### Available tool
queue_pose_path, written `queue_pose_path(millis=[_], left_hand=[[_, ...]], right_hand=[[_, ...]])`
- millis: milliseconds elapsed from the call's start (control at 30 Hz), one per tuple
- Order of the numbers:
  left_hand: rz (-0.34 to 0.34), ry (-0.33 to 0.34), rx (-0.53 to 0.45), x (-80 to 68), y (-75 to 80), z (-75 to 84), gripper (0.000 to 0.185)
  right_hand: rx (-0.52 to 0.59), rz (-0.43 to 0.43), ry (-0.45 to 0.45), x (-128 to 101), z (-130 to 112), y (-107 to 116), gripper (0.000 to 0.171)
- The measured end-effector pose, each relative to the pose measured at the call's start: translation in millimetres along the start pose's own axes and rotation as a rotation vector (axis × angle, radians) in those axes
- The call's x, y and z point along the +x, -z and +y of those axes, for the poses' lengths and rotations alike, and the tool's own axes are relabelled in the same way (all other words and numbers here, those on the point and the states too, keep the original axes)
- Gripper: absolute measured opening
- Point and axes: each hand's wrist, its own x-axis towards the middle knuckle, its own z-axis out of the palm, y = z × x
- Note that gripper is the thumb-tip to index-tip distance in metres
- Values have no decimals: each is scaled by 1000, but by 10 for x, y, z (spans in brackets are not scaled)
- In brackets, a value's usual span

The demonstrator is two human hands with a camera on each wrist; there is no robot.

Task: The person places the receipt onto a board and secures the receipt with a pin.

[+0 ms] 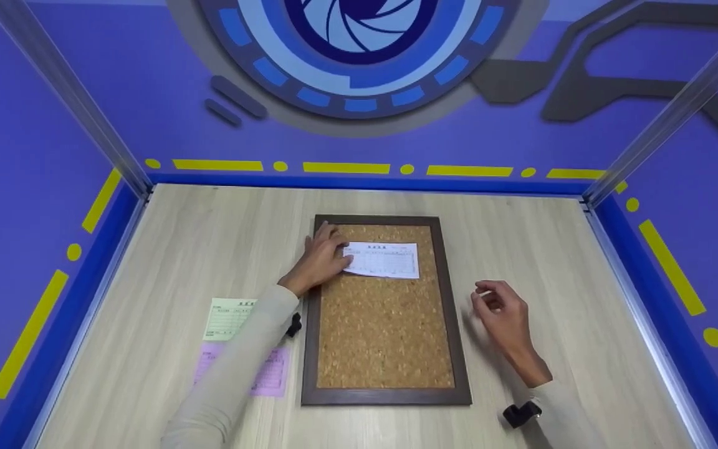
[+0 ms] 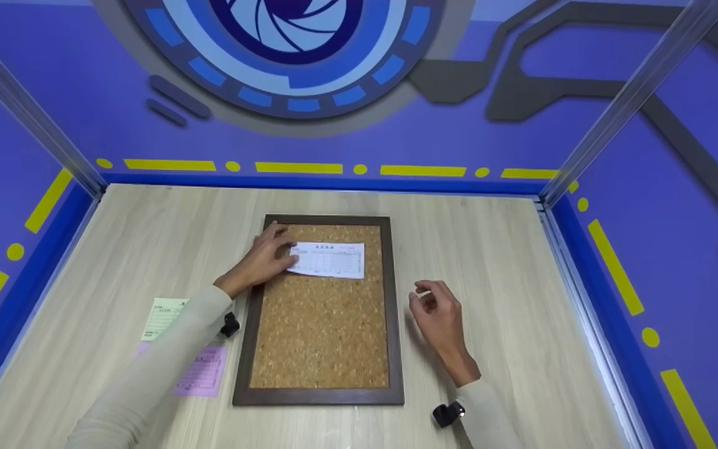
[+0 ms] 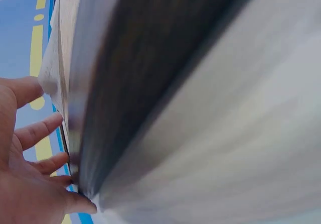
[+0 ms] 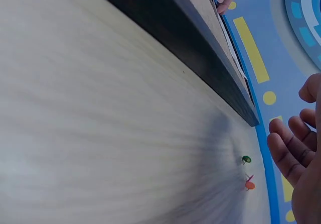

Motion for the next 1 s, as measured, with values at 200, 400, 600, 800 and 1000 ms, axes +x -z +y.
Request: queue_pose_path(millis=[200,400,600,800,1000], left_hand=[[-8,-52,-127,-5,-70,-220,47],[-42,-68,-155,-22,-53,-272,53],[-119,-33,-100,-52,19,-208,59],[-138,-35,-115,-65,43,-225,61],[-151,-43,-122,-67,53,-258,66]], right_hand=[[-32,-32,-42,-20,143,49,21],[-63,-77,-105,-47,198,69,23],[-97,-80,-105,-78,283,61,23],[-142,-74,-119,-102,354,84,22],[-153,-92,-160,-129,389,131,21]])
